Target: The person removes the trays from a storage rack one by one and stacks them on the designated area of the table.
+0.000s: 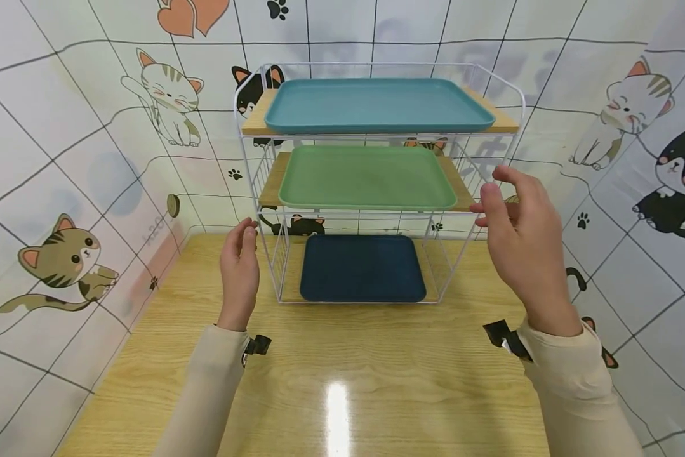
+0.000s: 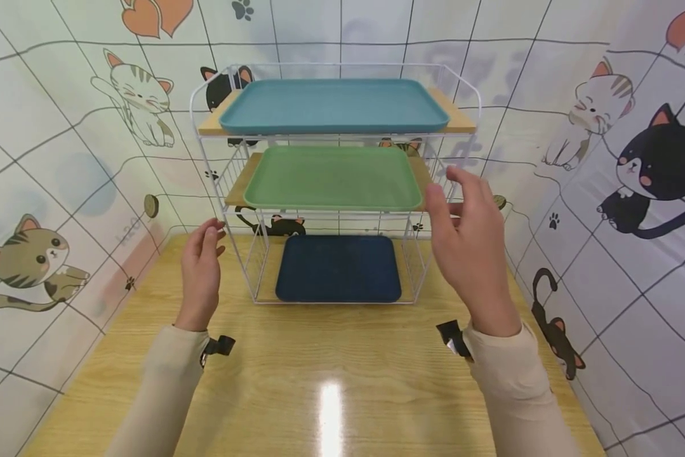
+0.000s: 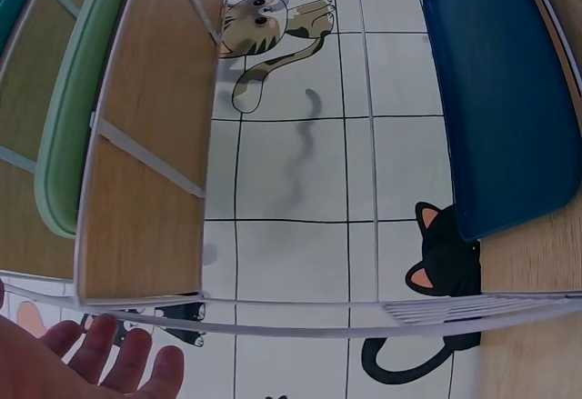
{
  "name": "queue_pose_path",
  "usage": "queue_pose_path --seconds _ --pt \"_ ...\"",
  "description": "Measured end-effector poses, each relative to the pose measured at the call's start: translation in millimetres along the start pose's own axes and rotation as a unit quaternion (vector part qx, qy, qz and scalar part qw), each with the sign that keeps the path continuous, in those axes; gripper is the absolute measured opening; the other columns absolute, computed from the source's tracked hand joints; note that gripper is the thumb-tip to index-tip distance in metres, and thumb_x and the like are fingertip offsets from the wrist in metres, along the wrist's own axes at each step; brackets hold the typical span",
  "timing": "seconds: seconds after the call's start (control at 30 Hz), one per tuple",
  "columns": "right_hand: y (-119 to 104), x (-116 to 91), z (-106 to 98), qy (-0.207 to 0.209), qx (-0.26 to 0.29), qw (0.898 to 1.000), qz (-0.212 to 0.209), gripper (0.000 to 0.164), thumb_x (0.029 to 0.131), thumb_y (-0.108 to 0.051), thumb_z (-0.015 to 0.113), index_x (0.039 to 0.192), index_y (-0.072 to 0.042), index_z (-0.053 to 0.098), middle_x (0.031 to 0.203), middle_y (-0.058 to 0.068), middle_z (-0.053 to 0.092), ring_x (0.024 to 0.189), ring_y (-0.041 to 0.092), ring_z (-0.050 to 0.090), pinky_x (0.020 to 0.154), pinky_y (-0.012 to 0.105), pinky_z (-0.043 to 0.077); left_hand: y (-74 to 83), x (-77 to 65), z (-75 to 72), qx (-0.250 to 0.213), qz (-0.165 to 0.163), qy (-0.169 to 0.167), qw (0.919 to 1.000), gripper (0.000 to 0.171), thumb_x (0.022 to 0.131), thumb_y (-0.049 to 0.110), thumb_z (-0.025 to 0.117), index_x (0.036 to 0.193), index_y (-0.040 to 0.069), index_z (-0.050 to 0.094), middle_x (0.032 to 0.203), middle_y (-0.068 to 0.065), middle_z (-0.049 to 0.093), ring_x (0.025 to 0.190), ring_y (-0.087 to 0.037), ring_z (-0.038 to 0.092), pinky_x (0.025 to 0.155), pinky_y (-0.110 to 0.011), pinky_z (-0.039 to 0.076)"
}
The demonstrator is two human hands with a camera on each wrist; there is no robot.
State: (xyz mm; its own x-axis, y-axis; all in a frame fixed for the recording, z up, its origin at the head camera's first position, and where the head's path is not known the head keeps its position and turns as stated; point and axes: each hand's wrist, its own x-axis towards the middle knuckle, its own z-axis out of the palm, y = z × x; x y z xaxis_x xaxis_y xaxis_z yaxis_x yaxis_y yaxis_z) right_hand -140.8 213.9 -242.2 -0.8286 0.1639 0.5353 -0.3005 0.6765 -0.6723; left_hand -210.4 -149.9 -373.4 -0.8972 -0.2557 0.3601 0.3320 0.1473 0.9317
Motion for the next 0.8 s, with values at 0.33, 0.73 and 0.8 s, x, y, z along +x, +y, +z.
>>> queue_pose_path --seconds 0.33,0.73,0.8 --pt "-13 30 -7 -0.009 0.022 0.999 0.025 0.055 0.107 -0.048 0.041 0.154 -0.017 0.044 0.153 0.002 0.045 0.081 -0.006 0.066 0.074 0.014 0.05 -4.8 18.5 15.6 -0.014 -0.024 0.041 0.9988 0.051 0.108 0.039 0.051 0.15 0.009 0.05 0.144 -0.009 0.055 0.128 -0.021 0.049 0.101 -0.039 0.042" --pt "-9 57 -11 -0.052 0.039 0.996 0.062 0.061 0.107 -0.053 0.038 0.16 -0.021 0.033 0.163 -0.001 0.031 0.088 -0.004 0.068 0.082 0.019 0.05 -11.9 26.3 20.8 -0.014 -0.014 0.051 0.9985 0.047 0.106 0.033 0.058 0.144 0.006 0.056 0.134 -0.015 0.063 0.118 -0.023 0.059 0.098 -0.035 0.045" --pt "-8 61 -11 -0.069 0.053 0.993 0.077 0.063 0.107 -0.054 0.037 0.161 -0.022 0.03 0.166 -0.002 0.027 0.09 -0.002 0.069 0.08 0.02 0.05 -13.0 27.4 20.2 -0.015 -0.014 0.051 0.9985 0.045 0.106 0.031 0.058 0.142 0.004 0.058 0.131 -0.017 0.065 0.118 -0.025 0.06 0.102 -0.038 0.045"
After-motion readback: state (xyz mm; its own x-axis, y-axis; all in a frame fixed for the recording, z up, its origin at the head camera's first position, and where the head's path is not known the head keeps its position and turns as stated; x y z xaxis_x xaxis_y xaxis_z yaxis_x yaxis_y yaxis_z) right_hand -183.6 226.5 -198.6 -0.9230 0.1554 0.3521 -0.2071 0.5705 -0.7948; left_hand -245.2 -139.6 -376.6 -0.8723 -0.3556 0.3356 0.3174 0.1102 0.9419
